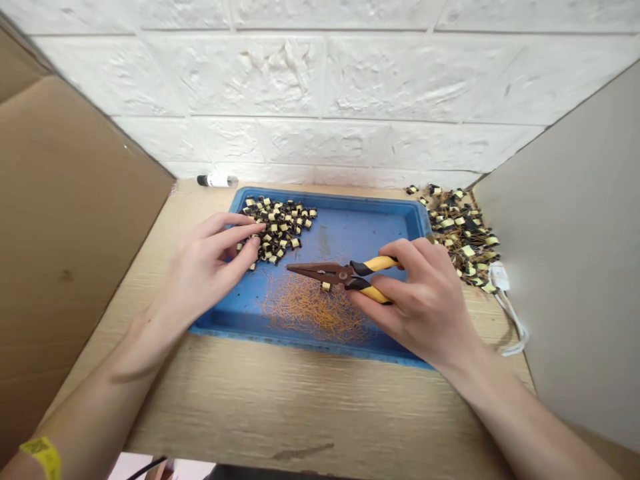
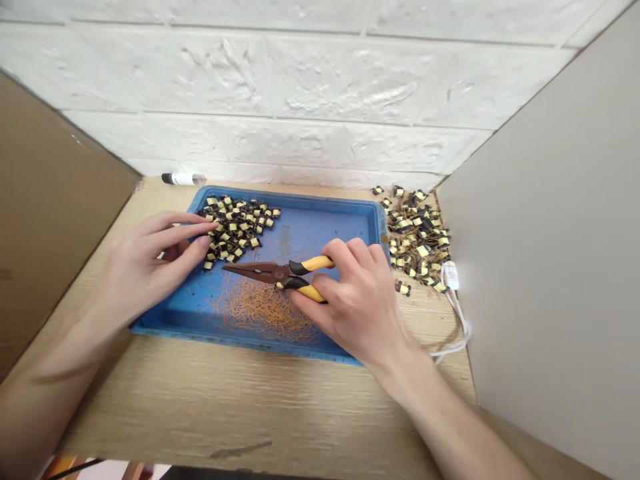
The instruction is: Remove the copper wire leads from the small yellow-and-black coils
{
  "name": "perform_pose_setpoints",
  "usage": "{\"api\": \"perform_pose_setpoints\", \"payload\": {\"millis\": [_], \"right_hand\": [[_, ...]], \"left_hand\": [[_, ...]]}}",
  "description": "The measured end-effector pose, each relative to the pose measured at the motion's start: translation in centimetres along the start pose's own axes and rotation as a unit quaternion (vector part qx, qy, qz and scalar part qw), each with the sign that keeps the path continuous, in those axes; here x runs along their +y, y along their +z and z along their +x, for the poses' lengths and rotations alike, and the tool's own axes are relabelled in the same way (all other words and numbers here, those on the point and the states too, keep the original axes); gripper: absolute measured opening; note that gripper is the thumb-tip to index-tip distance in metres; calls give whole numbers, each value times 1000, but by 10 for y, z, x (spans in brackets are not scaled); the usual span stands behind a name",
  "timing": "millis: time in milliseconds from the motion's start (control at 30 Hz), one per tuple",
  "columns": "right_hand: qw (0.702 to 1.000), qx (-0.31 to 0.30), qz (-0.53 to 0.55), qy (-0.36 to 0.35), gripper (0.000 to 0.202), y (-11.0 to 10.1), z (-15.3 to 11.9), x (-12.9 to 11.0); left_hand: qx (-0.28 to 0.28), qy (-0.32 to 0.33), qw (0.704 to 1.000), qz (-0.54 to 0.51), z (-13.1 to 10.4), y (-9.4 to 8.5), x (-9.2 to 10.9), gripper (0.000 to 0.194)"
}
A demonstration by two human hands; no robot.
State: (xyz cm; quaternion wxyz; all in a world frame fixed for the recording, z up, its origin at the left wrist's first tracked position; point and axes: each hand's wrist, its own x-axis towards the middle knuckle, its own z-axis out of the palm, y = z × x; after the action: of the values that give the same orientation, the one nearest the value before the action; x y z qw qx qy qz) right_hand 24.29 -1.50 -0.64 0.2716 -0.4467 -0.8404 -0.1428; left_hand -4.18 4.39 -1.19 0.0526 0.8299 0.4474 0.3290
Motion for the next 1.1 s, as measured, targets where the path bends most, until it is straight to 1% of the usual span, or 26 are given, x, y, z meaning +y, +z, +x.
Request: {"api": "perform_pose_setpoints", "payload": {"millis": [133,300,400,567,700,833,1000,1100], "right_hand": [[1000,16,-4,-13,49,-1,0,1],[999,22,19,-20,48,-2,-1,1],[999,20,29,-18,49,0,-1,2],[999,19,38,-23,49,1,-1,2],[999,12,46,-24,48,1,0,2],[999,2,51,-19,46,1,0,1],[998,9,55,-16,47,2,0,1],[998,3,56,-17,47,2,1,2]], "left_hand": [[30,23,998,-45,0,-6,11,15],[11,63,988,-142,-3,-12,32,11],[11,91,983,-161,-5,-11,38,9],[25,93,982,-164,-7,-9,37,7],[18,87,985,-150,-8,-11,36,5],[10,75,988,-137,-8,-14,38,8],[15,97,988,-121,-8,-16,38,11],[13,99,989,-109,-8,-16,37,14]]}}
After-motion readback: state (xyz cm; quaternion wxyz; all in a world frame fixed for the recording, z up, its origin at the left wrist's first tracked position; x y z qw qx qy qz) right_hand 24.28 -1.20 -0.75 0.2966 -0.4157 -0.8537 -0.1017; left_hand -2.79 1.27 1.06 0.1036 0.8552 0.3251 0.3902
